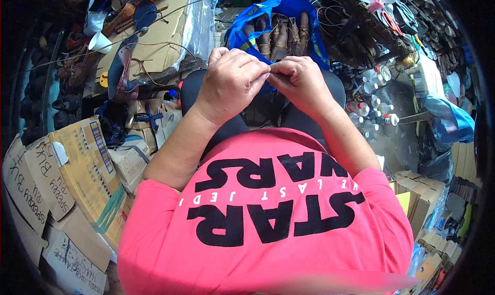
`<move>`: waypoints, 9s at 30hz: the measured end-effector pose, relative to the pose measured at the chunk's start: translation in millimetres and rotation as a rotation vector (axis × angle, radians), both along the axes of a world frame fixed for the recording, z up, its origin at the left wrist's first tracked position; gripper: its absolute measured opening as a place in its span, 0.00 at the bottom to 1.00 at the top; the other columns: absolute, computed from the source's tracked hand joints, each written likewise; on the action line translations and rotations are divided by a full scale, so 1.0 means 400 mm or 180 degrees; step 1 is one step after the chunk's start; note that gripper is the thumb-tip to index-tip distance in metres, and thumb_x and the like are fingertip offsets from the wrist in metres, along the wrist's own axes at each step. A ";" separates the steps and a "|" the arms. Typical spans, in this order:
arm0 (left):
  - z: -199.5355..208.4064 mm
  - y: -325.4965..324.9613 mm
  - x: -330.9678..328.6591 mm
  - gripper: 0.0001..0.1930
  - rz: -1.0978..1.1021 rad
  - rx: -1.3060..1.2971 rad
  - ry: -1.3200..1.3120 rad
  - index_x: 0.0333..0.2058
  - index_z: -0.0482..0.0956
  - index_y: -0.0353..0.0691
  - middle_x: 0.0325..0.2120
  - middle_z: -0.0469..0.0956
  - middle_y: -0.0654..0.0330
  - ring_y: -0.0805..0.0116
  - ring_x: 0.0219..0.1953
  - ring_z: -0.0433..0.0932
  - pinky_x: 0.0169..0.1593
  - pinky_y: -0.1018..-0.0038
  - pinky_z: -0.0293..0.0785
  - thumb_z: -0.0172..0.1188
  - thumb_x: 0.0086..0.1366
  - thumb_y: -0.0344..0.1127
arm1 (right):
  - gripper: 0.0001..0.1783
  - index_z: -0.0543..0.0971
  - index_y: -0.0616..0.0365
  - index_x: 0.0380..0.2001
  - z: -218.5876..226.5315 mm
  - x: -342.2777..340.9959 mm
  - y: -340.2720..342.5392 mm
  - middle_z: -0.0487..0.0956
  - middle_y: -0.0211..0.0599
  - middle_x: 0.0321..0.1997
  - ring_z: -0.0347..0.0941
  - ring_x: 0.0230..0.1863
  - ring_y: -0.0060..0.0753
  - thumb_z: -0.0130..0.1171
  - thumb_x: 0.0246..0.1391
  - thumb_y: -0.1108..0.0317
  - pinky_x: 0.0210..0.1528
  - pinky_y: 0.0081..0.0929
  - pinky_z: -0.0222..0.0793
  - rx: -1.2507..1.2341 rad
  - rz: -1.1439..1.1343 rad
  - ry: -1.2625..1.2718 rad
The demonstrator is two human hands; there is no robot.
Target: Hand-sewing or stitching small blue fabric components in a shoe workshop environment.
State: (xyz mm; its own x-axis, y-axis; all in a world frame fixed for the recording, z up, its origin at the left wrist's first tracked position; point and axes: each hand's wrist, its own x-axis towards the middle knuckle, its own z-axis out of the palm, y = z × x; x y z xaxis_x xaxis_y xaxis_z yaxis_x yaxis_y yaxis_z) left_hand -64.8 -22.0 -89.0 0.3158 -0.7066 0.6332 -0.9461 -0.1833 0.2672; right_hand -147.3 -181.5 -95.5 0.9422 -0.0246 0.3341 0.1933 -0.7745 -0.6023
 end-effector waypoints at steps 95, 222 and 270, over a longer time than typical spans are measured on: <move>-0.034 -0.026 0.000 0.09 -0.0947 -0.1078 0.4919 0.34 0.74 0.36 0.28 0.75 0.62 0.77 0.30 0.72 0.38 0.82 0.66 0.52 0.62 0.36 | 0.10 0.75 0.62 0.30 -0.031 -0.026 -0.025 0.76 0.30 0.29 0.70 0.33 0.21 0.60 0.49 0.67 0.43 0.18 0.64 0.4164 0.0611 0.0551; -0.064 -0.033 -0.028 0.08 -0.0274 -0.0714 0.3586 0.34 0.75 0.37 0.27 0.76 0.66 0.81 0.29 0.73 0.36 0.84 0.70 0.61 0.54 0.24 | 0.06 0.77 0.64 0.26 -0.030 -0.023 -0.025 0.77 0.32 0.29 0.71 0.32 0.20 0.61 0.46 0.71 0.37 0.18 0.67 0.2518 -0.0419 0.0005; -0.010 -0.052 -0.006 0.03 -0.0117 -0.0275 0.2156 0.27 0.78 0.35 0.24 0.73 0.64 0.79 0.26 0.71 0.30 0.83 0.67 0.60 0.53 0.27 | 0.07 0.78 0.63 0.27 -0.040 -0.027 -0.028 0.77 0.29 0.27 0.69 0.30 0.16 0.61 0.46 0.69 0.34 0.16 0.66 0.2666 -0.0441 0.0184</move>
State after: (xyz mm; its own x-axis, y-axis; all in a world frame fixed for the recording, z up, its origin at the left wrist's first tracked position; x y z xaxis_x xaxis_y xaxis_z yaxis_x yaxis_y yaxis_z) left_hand -67.0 -42.9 -92.9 0.6390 -0.6802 0.3590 -0.5702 -0.1056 0.8147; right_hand -157.9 -192.5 -111.4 0.9274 -0.3587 0.1057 0.0810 -0.0832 -0.9932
